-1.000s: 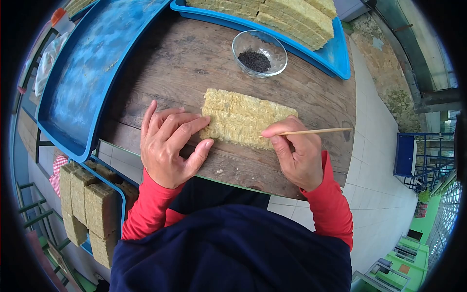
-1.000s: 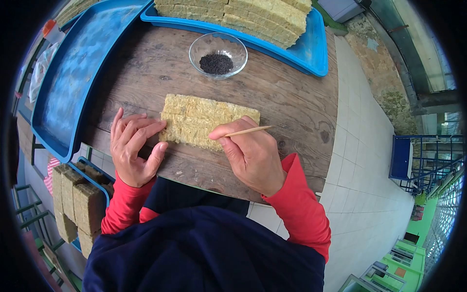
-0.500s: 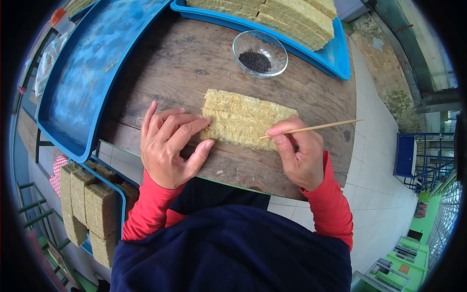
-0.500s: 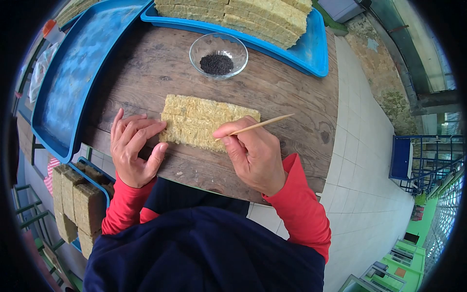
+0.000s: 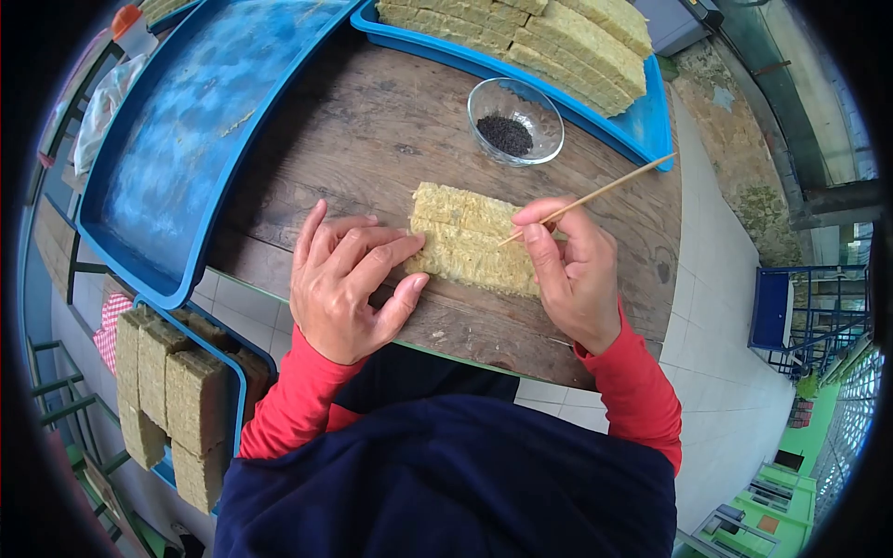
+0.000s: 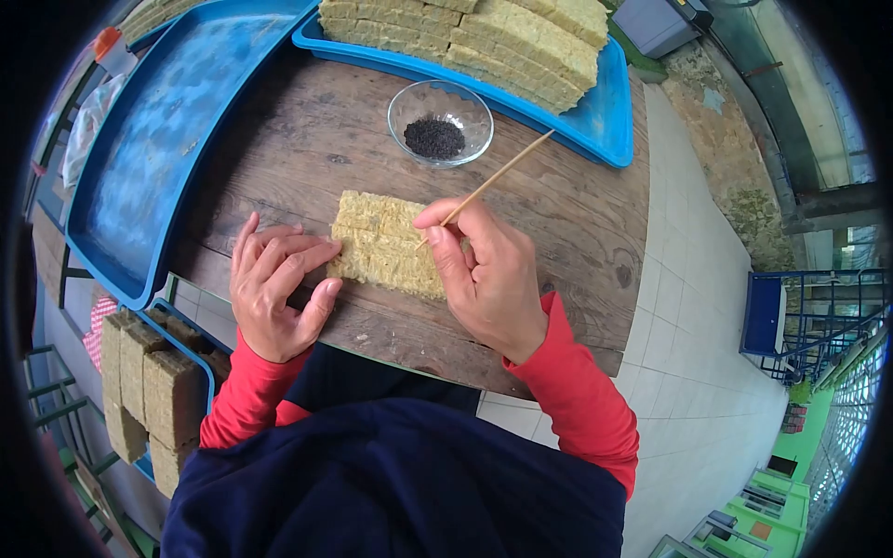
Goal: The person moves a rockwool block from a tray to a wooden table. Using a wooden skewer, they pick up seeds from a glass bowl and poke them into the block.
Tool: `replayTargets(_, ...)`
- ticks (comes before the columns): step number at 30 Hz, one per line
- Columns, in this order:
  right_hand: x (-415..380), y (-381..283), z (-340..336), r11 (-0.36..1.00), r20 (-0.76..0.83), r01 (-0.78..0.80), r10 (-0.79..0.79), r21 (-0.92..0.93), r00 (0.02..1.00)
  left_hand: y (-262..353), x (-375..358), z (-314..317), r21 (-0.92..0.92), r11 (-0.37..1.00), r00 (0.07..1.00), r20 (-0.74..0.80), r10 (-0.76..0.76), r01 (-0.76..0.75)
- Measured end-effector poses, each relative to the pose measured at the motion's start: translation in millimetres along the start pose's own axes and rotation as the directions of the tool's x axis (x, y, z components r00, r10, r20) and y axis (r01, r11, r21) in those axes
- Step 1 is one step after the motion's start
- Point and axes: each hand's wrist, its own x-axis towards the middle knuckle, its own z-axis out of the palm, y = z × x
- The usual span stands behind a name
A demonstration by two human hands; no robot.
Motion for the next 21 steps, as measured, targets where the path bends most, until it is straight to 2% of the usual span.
replayTargets(1, -0.4, 0.5, 0.6, 0.999, 0.013, -0.046, 0.046, -0.015, 0.999, -0.4, -0.3, -0.1, 0.001, 1.0, 1.0, -0.008, 0.004, -0.004)
replayTargets(5, -4.3, 3.6, 2.5, 0.998, -0.008, -0.051, 0.051, -0.026, 0.999, -1.2, -1.2, 0.0, -0.014, 1.0, 1.0, -0.019, -0.008, 0.008)
replayTargets(7, -5.2, 4.1, 4.0, 1.0, -0.037, -0.003, 0.003, 0.006, 0.999, -1.4, -1.0, -0.4, -0.017, 1.0, 1.0, -0.023, -0.001, 0.001)
replayTargets(13, -7.7, 4.5, 5.8, 0.999, -0.05, 0.011, -0.009, 0.032, 0.999, -1.4, -1.3, -0.4, -0.021, 1.0, 1.0, -0.03, -0.006, 0.005)
replayTargets(21, -7.1, 6.9, 5.3, 0.999, -0.034, 0.037, -0.037, -0.025, 0.999, -1.4, -1.3, -0.5, -0.021, 1.0, 1.0, -0.031, -0.005, 0.004)
